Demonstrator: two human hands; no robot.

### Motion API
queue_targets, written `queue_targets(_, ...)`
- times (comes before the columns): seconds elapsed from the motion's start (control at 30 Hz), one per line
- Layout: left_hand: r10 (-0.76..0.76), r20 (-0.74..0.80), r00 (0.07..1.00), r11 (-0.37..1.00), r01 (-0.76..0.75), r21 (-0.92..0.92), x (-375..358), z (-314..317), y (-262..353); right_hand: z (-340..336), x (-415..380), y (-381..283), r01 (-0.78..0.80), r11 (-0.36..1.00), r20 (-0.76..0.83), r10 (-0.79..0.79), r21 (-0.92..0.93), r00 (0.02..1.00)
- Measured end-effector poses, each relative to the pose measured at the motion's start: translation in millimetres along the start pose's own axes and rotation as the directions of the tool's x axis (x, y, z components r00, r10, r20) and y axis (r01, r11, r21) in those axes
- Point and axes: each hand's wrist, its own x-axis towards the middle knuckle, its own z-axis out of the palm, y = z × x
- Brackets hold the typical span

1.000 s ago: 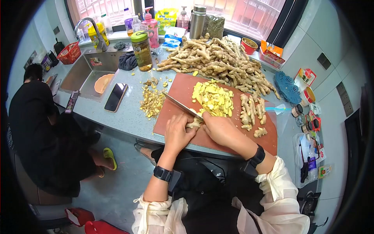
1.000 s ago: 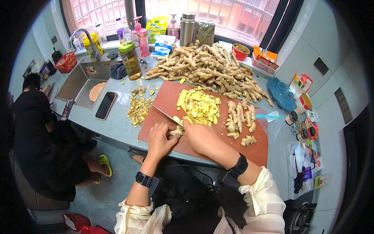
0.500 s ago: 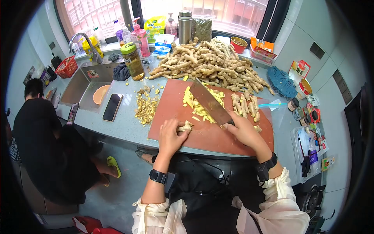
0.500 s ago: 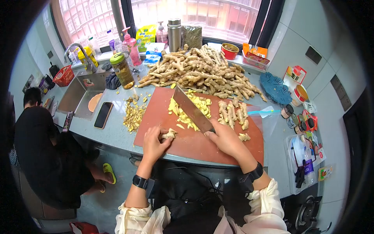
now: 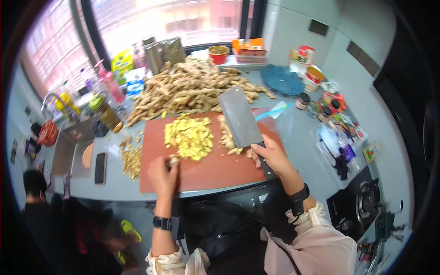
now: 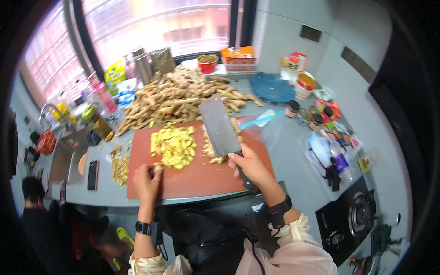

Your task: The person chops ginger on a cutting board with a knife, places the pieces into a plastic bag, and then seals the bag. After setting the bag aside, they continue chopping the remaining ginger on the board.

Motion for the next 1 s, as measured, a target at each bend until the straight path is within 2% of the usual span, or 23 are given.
queue_targets(0.07,-0.111,-0.064,0.992,0.994,0.111,-0.004,1.9,-1.1,2.7,-17.2,-11.8,8.4,0.043,0.997,-0.086,-0.038,0.058,0.996)
queue_targets(0.17,-0.117,-0.102,0.988,0.986,0.128,0.105,7.2,1.5,-10.1,-39.2,-29.5,22.9,0.032,0.996,-0.22,-0.012,0.084,0.975)
queue_targets(0.27,-0.176,-0.086,0.981,0.976,0.185,0.113,22.3,-1.1,-17.9,-54.8,-41.5,36.8,-0.024,0.998,-0.277,0.04,0.061,0.96)
queue_targets(0.33,-0.21,-0.083,0.974,0.963,0.221,0.153,33.0,-0.7,-24.8,-60.0,-41.8,43.9,-0.004,0.999,-0.284,0.019,0.055,0.959)
queue_targets(0.4,-0.253,0.005,0.968,0.954,0.248,0.167,41.6,-1.9,-32.0,-60.8,-38.4,47.4,-0.042,0.997,-0.237,0.055,0.06,0.97)
queue_targets(0.43,-0.242,0.012,0.97,0.957,0.237,0.164,42.2,-0.8,-32.5,-59.6,-36.5,44.9,-0.047,0.997,-0.239,0.061,0.061,0.969)
queue_targets(0.5,-0.114,-0.052,0.992,0.971,0.123,0.204,42.4,0.2,-30.6,-60.3,-30.7,46.0,-0.036,0.997,-0.252,0.052,0.067,0.966)
queue_targets(0.6,-0.124,-0.019,0.992,0.967,0.125,0.222,36.4,-5.1,-23.5,-69.4,-26.6,47.0,-0.013,0.996,-0.253,0.034,0.083,0.967)
queue_targets(0.7,-0.046,-0.027,0.999,0.979,0.05,0.196,29.0,-11.7,-24.8,-82.6,-28.3,45.7,-0.036,0.997,-0.337,0.013,-0.062,0.941)
queue_targets(0.73,-0.047,-0.027,0.999,0.979,0.052,0.199,27.3,-14.0,-24.4,-85.7,-28.2,46.5,-0.038,0.997,-0.335,0.015,-0.061,0.942)
queue_targets(0.8,-0.041,-0.04,0.998,0.991,0.046,0.123,24.7,-18.3,-22.5,-89.9,-27.3,49.2,-0.06,0.993,-0.32,0.025,-0.102,0.947)
queue_targets(0.93,-0.064,-0.016,0.998,0.99,0.065,0.121,23.0,-22.3,-21.2,-77.2,-18.4,50.4,-0.08,0.992,-0.241,0.054,-0.101,0.969)
queue_targets(1.0,-0.026,-0.005,1.0,0.992,0.026,0.126,22.3,-21.9,-20.9,-66.9,-11.6,45.0,-0.104,0.988,-0.188,0.081,-0.114,0.979)
